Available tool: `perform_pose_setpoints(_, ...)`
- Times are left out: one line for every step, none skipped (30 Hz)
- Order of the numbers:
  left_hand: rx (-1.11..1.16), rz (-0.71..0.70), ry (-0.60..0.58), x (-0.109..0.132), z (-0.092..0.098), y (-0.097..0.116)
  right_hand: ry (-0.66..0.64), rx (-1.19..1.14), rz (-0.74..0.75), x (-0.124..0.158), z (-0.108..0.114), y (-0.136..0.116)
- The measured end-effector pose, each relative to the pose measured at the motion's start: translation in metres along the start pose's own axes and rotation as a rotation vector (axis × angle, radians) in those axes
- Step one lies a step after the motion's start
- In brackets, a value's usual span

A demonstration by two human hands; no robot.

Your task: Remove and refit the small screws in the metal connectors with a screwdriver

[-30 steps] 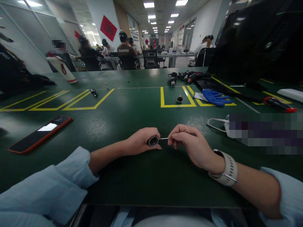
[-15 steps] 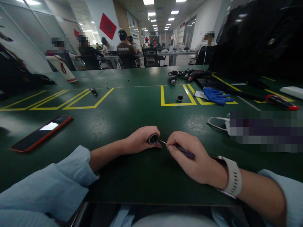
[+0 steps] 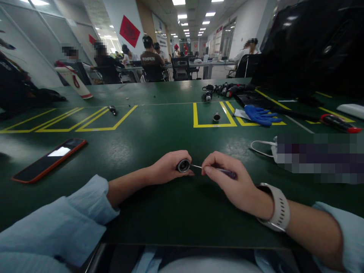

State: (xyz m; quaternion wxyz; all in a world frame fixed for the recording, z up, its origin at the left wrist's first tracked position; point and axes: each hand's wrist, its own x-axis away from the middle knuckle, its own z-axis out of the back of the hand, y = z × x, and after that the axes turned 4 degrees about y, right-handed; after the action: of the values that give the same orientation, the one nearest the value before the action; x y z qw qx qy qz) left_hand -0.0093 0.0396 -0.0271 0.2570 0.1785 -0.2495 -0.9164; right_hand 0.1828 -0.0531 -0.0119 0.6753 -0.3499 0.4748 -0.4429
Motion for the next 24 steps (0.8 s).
perform_pose_setpoints(-0.010,-0.003,-0.003,0.000,0.000,0.000,-0.020,0.101,0.094,0.002,-0.001,-0.003)
perform_pose_setpoints(-0.020,-0.008,-0.005,0.000,0.000,0.001,-0.038,0.171,0.166,0.004,-0.001,-0.006)
perform_pose_setpoints(-0.025,-0.013,-0.010,0.000,0.000,0.001,-0.051,0.205,0.207,0.005,-0.001,-0.007)
perform_pose_setpoints(-0.027,-0.018,-0.016,0.000,0.000,0.002,-0.057,0.206,0.207,0.006,-0.001,-0.008)
perform_pose_setpoints(-0.027,-0.021,-0.021,0.000,0.000,0.002,-0.056,0.179,0.169,0.005,-0.001,-0.008)
perform_pose_setpoints(-0.023,-0.022,-0.022,0.000,0.000,0.002,-0.047,0.127,0.105,0.004,-0.001,-0.007)
perform_pose_setpoints(-0.016,-0.022,-0.019,0.000,0.000,0.002,-0.033,0.055,0.026,0.003,0.000,-0.005)
perform_pose_setpoints(-0.008,-0.022,-0.013,0.000,0.000,0.002,-0.017,-0.033,-0.055,0.000,0.001,-0.003)
perform_pose_setpoints(-0.001,-0.021,-0.005,0.000,0.000,0.001,-0.002,-0.125,-0.130,-0.002,0.001,0.000)
perform_pose_setpoints(0.004,-0.018,0.004,0.000,0.000,0.001,0.010,-0.218,-0.193,-0.004,0.002,0.002)
perform_pose_setpoints(0.007,-0.015,0.010,0.001,0.000,0.000,0.020,-0.304,-0.243,-0.006,0.002,0.004)
perform_pose_setpoints(0.009,-0.012,0.014,0.001,0.000,0.000,0.028,-0.382,-0.281,-0.007,0.001,0.006)
perform_pose_setpoints(0.010,-0.011,0.019,0.001,0.000,-0.001,0.036,-0.452,-0.314,-0.009,0.001,0.007)
perform_pose_setpoints(0.011,-0.013,0.026,0.001,0.000,-0.001,0.046,-0.514,-0.347,-0.009,0.000,0.008)
perform_pose_setpoints(0.013,-0.014,0.031,0.001,0.000,-0.001,0.057,-0.570,-0.384,-0.010,-0.001,0.008)
perform_pose_setpoints(0.017,-0.016,0.037,0.001,0.000,-0.001,0.068,-0.620,-0.422,-0.010,-0.001,0.009)
perform_pose_setpoints(0.020,-0.017,0.044,0.000,0.000,-0.001,0.076,-0.658,-0.456,-0.010,-0.002,0.009)
perform_pose_setpoints(0.024,-0.018,0.048,0.000,0.000,-0.002,0.081,-0.680,-0.479,-0.010,-0.002,0.008)
perform_pose_setpoints(0.028,-0.018,0.050,0.000,0.000,-0.002,0.085,-0.680,-0.480,-0.010,-0.002,0.008)
perform_pose_setpoints(0.032,-0.020,0.048,0.000,0.000,-0.002,0.085,-0.651,-0.456,-0.009,-0.001,0.007)
perform_pose_setpoints(0.035,-0.020,0.043,0.000,0.000,-0.002,0.078,-0.584,-0.408,-0.008,-0.001,0.006)
perform_pose_setpoints(0.035,-0.017,0.036,0.000,0.000,-0.002,0.064,-0.482,-0.343,-0.007,-0.001,0.005)
perform_pose_setpoints(0.032,-0.010,0.024,0.000,0.000,-0.002,0.045,-0.356,-0.264,-0.005,0.000,0.003)
perform_pose_setpoints(0.028,0.000,0.016,0.000,0.001,-0.001,0.023,-0.225,-0.183,-0.003,0.000,0.001)
